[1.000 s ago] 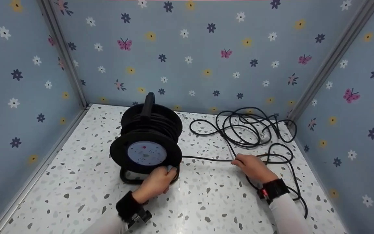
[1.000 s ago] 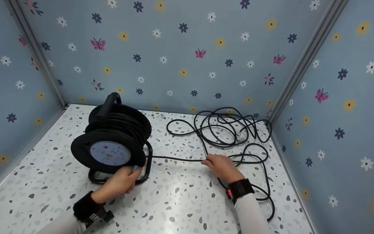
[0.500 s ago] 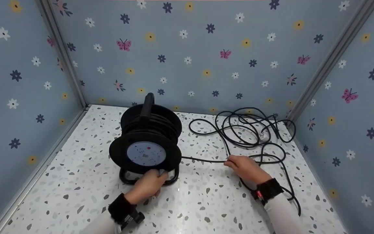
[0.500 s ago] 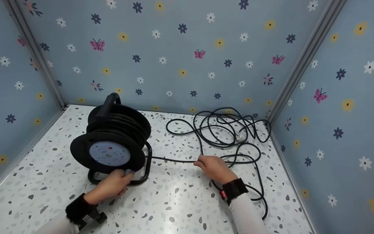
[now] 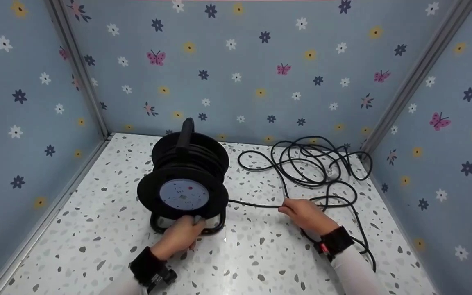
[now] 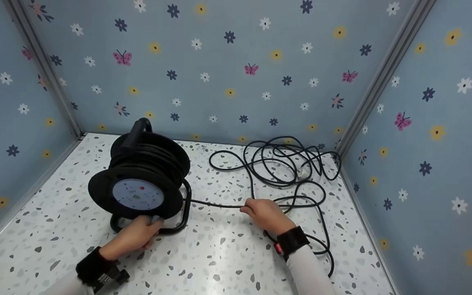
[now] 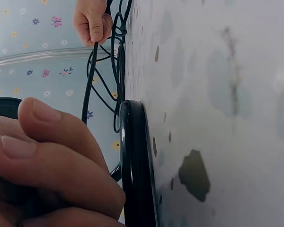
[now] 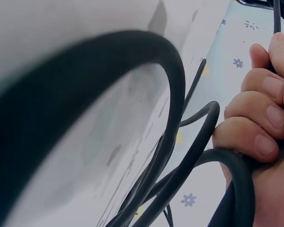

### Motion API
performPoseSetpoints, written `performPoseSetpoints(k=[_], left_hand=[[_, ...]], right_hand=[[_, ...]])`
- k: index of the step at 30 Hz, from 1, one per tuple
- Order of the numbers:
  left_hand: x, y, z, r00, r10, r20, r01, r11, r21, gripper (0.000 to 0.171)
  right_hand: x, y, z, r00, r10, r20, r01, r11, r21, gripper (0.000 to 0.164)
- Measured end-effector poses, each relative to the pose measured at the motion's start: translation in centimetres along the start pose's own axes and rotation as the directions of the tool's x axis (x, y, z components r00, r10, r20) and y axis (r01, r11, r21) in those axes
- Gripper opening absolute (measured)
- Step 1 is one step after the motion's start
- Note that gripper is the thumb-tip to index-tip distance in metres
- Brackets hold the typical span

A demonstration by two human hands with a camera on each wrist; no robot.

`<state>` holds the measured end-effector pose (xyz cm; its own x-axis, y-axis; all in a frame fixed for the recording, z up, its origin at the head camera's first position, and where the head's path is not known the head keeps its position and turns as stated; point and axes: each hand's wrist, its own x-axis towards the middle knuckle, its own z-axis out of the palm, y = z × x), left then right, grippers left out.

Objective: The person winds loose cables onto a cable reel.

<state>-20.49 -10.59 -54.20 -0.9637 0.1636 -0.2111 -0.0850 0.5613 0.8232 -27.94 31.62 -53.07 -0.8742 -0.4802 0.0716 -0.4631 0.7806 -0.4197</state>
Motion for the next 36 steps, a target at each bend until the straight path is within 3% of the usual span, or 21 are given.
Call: performPoseSetpoints(k=[8, 16, 22, 27, 36], left_hand=[[-0.1, -0.6, -0.4, 0.999, -0.034, 0.000, 0.034, 0.999, -0.023, 0.054], [-0.4, -1.4, -1.6, 1.000, -0.018, 0.016, 0.019, 0.998, -0.057, 0.049], [-0.6, -2.0, -2.8, 1.000, -0.012, 0.007, 0.012, 0.999, -0.041, 0.045], [-0.9, -2.3, -3.5, 1.000, -0.016, -0.010, 0.015, 0.997, -0.082, 0.039], [-1.3, -2.5, -4.1, 0.999, -0.025, -0.040, 0.019, 0.991, -0.133, 0.043]], right_hand=[[0.1, -0.6, 0.5, 0.999, -0.033, 0.001, 0.033, 0.999, -0.026, 0.027], [0.3, -1.4, 1.1, 0.998, -0.060, 0.021, 0.062, 0.996, -0.066, 0.022], [0.8, -2.5, 1.5, 0.998, -0.022, 0.066, 0.024, 0.999, -0.028, 0.020], [1.1, -3.1, 1.8, 0.997, -0.042, 0.059, 0.043, 0.999, -0.019, 0.017], [1.3, -3.5, 2.1, 0.996, -0.042, 0.081, 0.043, 0.999, -0.010, 0.019]])
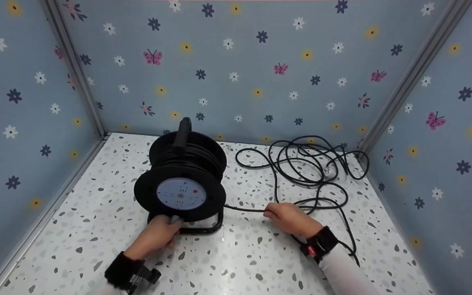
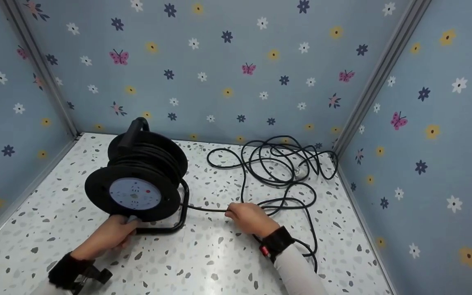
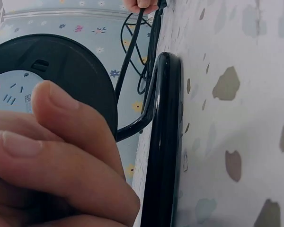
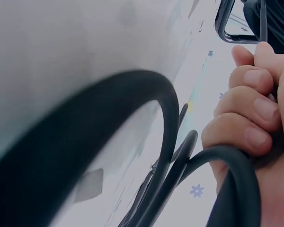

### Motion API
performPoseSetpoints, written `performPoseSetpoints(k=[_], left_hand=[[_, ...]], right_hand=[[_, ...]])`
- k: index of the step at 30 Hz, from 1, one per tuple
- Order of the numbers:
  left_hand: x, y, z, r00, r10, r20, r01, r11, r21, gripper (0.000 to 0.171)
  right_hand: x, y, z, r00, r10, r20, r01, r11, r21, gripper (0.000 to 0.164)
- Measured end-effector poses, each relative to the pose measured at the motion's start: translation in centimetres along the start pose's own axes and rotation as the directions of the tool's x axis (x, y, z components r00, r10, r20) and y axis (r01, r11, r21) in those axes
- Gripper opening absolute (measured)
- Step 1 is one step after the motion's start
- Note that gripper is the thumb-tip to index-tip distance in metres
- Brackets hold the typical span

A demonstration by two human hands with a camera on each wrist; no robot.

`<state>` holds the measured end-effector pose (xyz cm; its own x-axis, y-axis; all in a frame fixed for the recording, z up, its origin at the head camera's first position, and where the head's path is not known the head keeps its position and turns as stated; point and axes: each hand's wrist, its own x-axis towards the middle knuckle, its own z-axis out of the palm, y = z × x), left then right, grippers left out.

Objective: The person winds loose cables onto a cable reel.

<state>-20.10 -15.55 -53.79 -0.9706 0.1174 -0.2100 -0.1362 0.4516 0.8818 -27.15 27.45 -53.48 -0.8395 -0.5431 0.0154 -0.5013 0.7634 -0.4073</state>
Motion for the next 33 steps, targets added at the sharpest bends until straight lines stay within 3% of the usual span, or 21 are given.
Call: performPoseSetpoints(k=[10, 15, 33], left_hand=[[-0.1, 0.0, -0.3, 1.000, -0.019, 0.006, 0.019, 1.000, 0.004, 0.052], [-0.2, 0.0, -0.4, 1.000, -0.031, 0.000, 0.031, 1.000, 0.000, 0.048], [0.0, 0.0, -0.2, 1.000, -0.017, -0.005, 0.017, 0.999, 0.040, 0.037]], right_hand=[[-0.1, -0.4, -0.6, 0.995, -0.087, -0.054, 0.081, 0.990, -0.112, 0.010], [-0.3, -0.1, -1.1, 0.986, -0.119, -0.113, 0.100, 0.982, -0.163, 0.008], [-0.9, 2.3, -3.0, 0.964, -0.069, -0.256, -0.011, 0.954, -0.301, 0.010]])
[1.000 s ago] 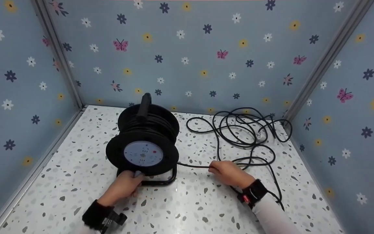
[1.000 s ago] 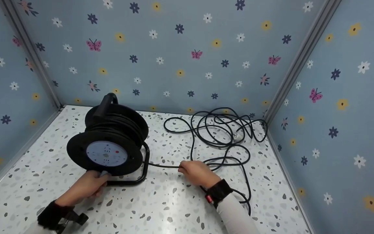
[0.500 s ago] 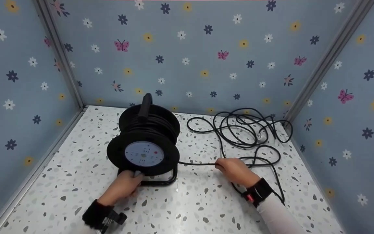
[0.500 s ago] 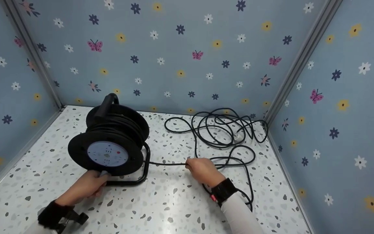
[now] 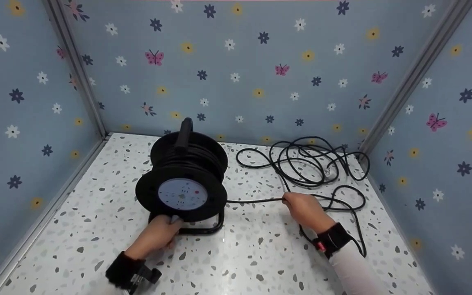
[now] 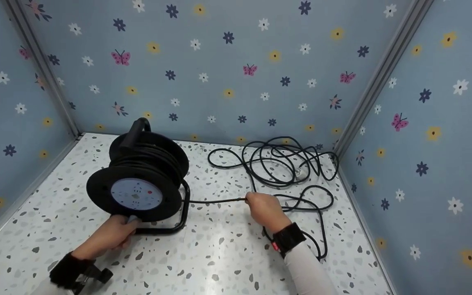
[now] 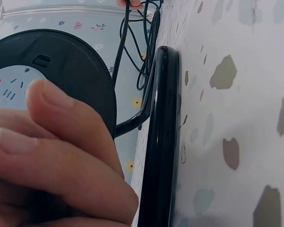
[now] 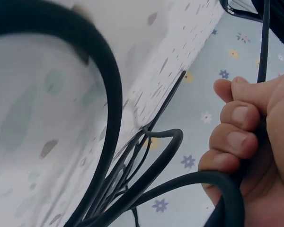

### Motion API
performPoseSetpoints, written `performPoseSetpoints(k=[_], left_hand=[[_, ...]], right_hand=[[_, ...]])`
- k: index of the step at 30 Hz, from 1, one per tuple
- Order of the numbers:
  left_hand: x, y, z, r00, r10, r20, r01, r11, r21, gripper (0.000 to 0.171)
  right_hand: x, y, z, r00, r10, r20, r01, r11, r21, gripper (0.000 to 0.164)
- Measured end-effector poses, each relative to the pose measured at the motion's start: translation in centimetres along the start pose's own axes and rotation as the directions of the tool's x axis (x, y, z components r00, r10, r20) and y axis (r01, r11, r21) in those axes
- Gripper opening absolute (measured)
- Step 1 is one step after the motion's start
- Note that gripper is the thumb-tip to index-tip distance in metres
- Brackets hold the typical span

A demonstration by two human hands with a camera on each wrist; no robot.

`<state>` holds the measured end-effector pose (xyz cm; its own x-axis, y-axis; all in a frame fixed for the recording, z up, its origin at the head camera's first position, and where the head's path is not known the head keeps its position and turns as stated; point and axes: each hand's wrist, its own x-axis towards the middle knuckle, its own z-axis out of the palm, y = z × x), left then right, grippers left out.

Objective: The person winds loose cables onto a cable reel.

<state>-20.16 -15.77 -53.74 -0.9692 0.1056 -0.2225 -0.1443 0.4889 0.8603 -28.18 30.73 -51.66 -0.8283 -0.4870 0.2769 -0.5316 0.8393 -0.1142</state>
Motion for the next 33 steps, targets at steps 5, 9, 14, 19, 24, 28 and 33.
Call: performPoseSetpoints(k=[5, 9, 14, 19, 24, 28, 33], left_hand=[[0.0, 0.0, 0.2, 1.000, -0.007, -0.010, 0.007, 1.000, -0.004, 0.042], [0.1, 0.0, 0.3, 1.000, -0.012, -0.010, 0.012, 1.000, -0.020, 0.041], [0.1, 0.0, 0.4, 1.000, -0.019, -0.009, 0.019, 0.999, -0.026, 0.035], [0.1, 0.2, 0.4, 0.999, -0.036, 0.006, 0.036, 0.999, -0.021, 0.035], [0.2, 0.1, 0.3, 0.999, -0.037, 0.012, 0.037, 0.999, -0.009, 0.039], [0.2, 0.0, 0.3, 1.000, -0.028, 0.007, 0.028, 1.000, 0.000, 0.042], [0.3, -0.1, 0.3, 1.000, -0.025, 0.017, 0.025, 1.000, -0.002, 0.047]], right_hand=[[-0.8, 2.0, -0.5, 1.000, 0.015, -0.019, -0.015, 1.000, 0.000, 0.008], [-1.3, 3.0, -1.4, 0.998, -0.018, -0.060, 0.016, 1.000, -0.027, 0.005], [-1.7, 3.9, -2.1, 0.994, -0.054, -0.097, 0.048, 0.997, -0.063, 0.006], [-2.3, 4.6, -2.2, 0.981, -0.076, -0.177, 0.073, 0.997, -0.025, 0.003], [-2.8, 5.1, -2.3, 0.985, 0.000, -0.175, 0.018, 0.995, 0.099, 0.012], [-3.0, 5.5, -2.9, 0.992, 0.112, -0.054, -0.096, 0.966, 0.239, 0.007], [-3.6, 6.1, -4.4, 0.952, 0.225, 0.208, -0.292, 0.875, 0.386, 0.016]])
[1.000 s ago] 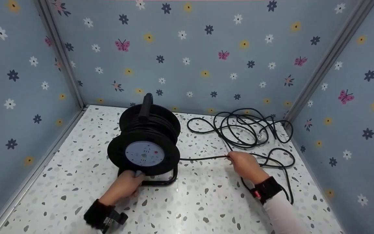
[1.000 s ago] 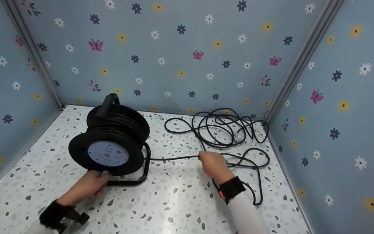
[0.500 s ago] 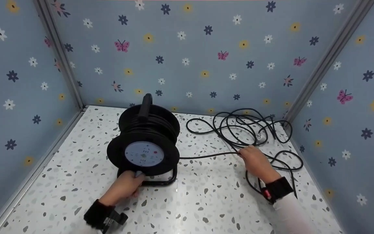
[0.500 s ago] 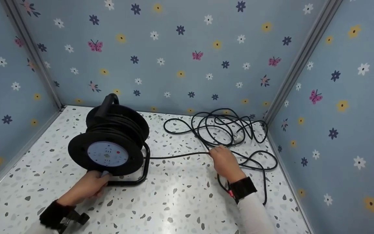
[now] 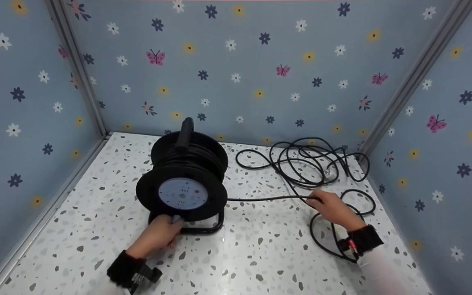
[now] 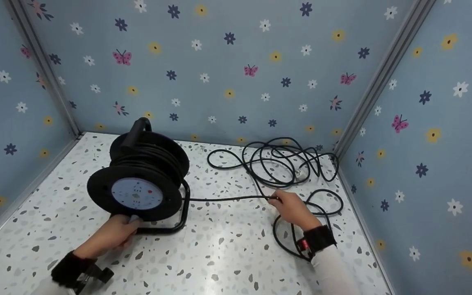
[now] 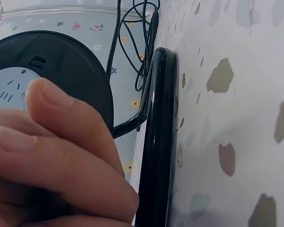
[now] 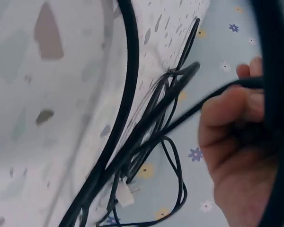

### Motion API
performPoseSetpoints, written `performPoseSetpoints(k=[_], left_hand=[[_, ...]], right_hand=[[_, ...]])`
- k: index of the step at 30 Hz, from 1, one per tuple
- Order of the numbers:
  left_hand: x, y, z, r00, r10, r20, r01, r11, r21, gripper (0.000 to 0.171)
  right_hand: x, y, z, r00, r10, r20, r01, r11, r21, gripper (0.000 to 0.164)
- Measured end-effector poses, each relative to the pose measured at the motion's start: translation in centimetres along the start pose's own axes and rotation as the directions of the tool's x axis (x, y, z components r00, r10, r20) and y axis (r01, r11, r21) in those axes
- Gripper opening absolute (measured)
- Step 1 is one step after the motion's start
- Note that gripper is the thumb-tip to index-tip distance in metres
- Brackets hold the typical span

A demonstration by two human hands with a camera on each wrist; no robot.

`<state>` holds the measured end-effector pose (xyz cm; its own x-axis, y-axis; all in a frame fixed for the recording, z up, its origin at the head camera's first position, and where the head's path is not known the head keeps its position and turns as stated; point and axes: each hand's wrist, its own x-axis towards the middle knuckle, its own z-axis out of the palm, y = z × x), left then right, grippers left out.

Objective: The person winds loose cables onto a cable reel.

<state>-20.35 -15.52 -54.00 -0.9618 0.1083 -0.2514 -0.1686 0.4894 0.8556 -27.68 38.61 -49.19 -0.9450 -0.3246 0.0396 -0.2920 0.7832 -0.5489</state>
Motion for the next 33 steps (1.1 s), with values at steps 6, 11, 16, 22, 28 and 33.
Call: performPoseSetpoints(k=[6, 11, 16, 22, 28, 33], left_hand=[[0.0, 0.0, 0.1, 1.000, -0.012, 0.019, 0.012, 1.000, -0.001, 0.053], [-0.2, 0.0, 0.2, 1.000, -0.010, 0.026, 0.011, 1.000, -0.015, 0.052], [-0.3, 0.1, 0.3, 1.000, 0.001, 0.026, 0.000, 1.000, -0.019, 0.050], [-0.3, 0.3, 0.6, 0.999, 0.024, 0.029, -0.024, 1.000, -0.019, 0.046], [-0.2, 0.4, 0.7, 0.999, 0.034, 0.023, -0.033, 0.999, -0.027, 0.037], [-0.2, 0.0, 0.2, 0.997, 0.075, 0.003, -0.075, 0.997, -0.011, 0.037]], right_hand=[[-0.5, -0.1, -0.8, 1.000, -0.016, 0.010, 0.017, 0.996, -0.087, 0.010], [-0.4, -0.2, -0.7, 0.994, -0.045, -0.104, 0.028, 0.987, -0.160, 0.009], [-0.1, -0.7, -0.8, 0.979, -0.043, -0.197, 0.003, 0.981, -0.195, 0.009], [0.8, -1.3, -0.7, 0.937, -0.044, -0.347, -0.031, 0.978, -0.208, 0.014], [1.1, -1.3, -1.5, 0.932, 0.174, -0.317, -0.143, 0.983, 0.118, 0.026], [0.7, 0.0, -2.6, 0.968, 0.231, -0.097, -0.161, 0.871, 0.464, 0.031]])
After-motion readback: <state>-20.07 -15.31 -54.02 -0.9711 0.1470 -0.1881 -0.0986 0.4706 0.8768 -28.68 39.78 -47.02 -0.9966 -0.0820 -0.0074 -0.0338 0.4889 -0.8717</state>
